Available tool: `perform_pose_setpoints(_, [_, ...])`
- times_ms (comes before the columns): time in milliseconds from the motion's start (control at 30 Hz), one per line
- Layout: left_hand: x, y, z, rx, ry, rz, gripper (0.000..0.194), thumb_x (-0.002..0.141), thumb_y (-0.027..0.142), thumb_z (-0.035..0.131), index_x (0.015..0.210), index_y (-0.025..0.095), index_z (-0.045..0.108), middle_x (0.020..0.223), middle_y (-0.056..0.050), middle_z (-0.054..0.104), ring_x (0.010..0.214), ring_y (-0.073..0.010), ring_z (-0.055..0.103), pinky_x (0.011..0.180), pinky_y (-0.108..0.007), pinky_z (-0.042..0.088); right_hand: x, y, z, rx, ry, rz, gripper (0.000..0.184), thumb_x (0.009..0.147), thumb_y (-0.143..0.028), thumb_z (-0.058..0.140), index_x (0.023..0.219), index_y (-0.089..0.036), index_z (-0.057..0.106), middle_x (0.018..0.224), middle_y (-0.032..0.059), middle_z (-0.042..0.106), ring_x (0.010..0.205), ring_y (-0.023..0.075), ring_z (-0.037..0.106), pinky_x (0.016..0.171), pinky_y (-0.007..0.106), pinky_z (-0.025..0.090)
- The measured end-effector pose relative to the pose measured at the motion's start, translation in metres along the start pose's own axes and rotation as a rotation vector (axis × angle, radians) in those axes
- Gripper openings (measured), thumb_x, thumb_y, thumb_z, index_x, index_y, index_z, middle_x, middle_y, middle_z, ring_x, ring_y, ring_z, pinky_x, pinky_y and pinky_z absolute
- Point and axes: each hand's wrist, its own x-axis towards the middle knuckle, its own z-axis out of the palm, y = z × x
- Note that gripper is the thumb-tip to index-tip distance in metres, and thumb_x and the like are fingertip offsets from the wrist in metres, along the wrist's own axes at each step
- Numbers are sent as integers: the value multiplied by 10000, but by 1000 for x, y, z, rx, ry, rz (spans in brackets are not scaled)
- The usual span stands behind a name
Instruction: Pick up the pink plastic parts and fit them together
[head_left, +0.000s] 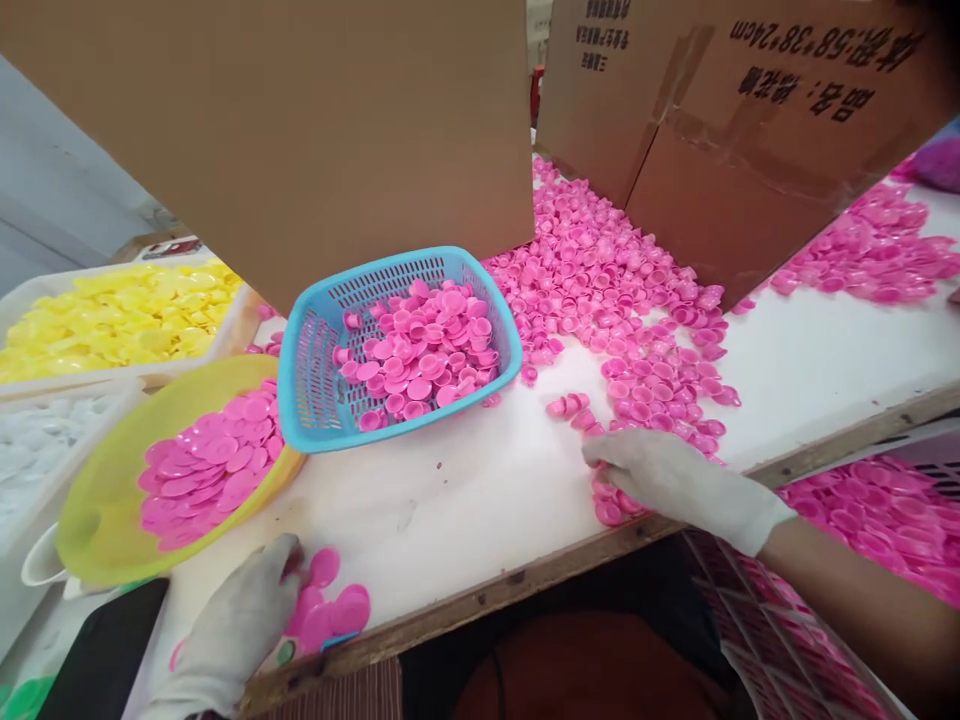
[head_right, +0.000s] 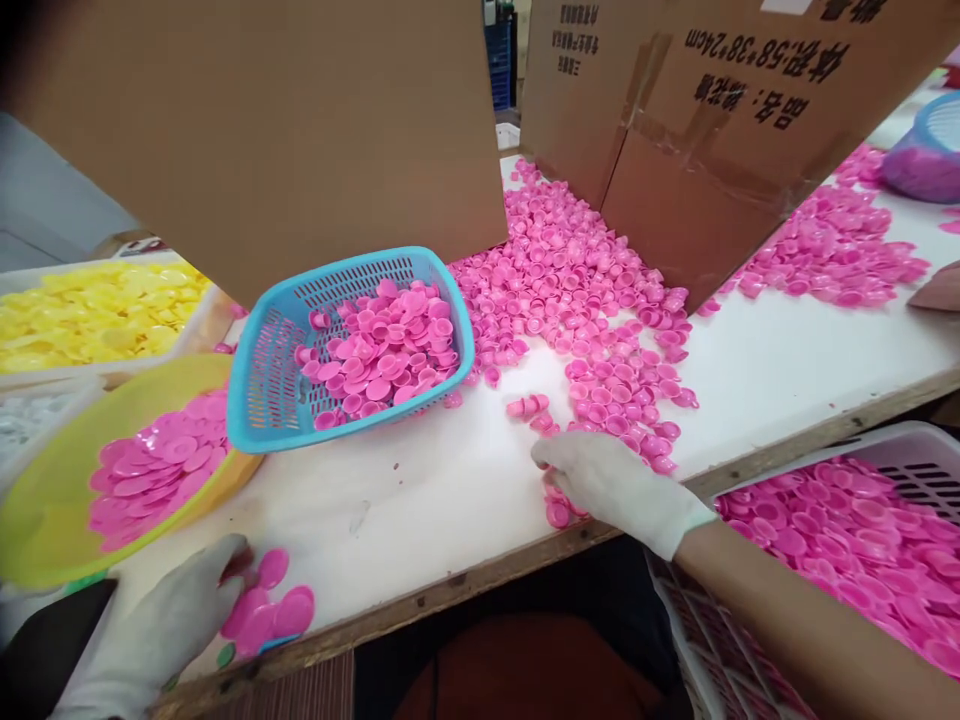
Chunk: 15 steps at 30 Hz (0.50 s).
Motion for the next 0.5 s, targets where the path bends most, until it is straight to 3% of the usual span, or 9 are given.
perform_pose_setpoints(100, [3,22,-7,-109,54,-30,121,775,253,403,778,197,510,808,-66,670,804,-236,633,745,-315,457,-3,4,20,-277,-54,59,154,773,-57,510,830,-167,601,860,105,628,803,223,587,715,312,403])
perform_pose_setpoints(233, [13,56,-12,-243,179,67,181,760,218,416,840,173,572,877,-75,668,843,-221,609,792,-322,437,17,-16,36,-328,-99,-42,149,780,-60,503,808,-164,605,824,98,622,758,213,585,663,296,379])
perform_pose_setpoints(367, [16,95,-15,-411,247,226,166,742,186,433,757,165,597,808,-68,637,771,-189,576,746,-305,435,41,-44,48,-111,-37,-203,108,804,-119,492,793,-172,585,793,58,607,722,174,556,679,284,373])
perform_pose_setpoints(500, [-2,141,-21,-626,326,453,98,769,190,496,737,180,588,796,-28,596,737,-150,555,687,-262,426,54,-67,47,318,35,-159,139,844,-180,429,786,-179,556,752,17,594,672,129,535,658,250,390])
